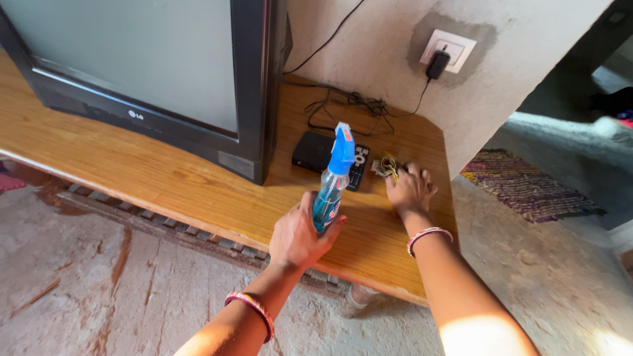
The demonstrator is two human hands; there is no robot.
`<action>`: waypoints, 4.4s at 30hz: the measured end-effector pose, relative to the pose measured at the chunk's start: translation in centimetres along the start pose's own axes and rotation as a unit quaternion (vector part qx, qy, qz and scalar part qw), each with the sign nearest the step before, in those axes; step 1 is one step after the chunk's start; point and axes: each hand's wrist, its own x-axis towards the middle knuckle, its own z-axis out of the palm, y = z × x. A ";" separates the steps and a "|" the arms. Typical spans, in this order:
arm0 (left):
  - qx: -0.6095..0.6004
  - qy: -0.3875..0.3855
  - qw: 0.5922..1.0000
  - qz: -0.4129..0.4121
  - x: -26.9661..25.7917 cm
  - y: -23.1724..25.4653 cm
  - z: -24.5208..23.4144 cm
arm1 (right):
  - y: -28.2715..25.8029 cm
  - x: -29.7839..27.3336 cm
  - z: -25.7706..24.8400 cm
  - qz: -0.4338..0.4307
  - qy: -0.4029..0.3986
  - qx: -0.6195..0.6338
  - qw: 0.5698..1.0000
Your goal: The person wipes the side of a wooden bed frame with a cloth, then sprays cleaner onto the cloth and continues wiping. The person moves to a wooden TV stand and wipes its surface with the same cloth and cleaner.
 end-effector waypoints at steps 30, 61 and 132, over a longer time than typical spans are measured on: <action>-0.018 -0.002 1.000 0.021 -0.5 0.1 -0.7 | -6.6 -18.2 -11.7 -0.011 -0.069 0.028 0.997; -0.028 -0.013 0.999 0.016 -0.3 -0.3 -0.8 | 1.0 -15.3 -10.6 -0.037 0.031 -0.039 0.998; 0.159 -0.212 0.947 0.183 1.6 5.5 14.9 | 2.5 -16.3 -11.1 0.206 -0.096 0.075 0.971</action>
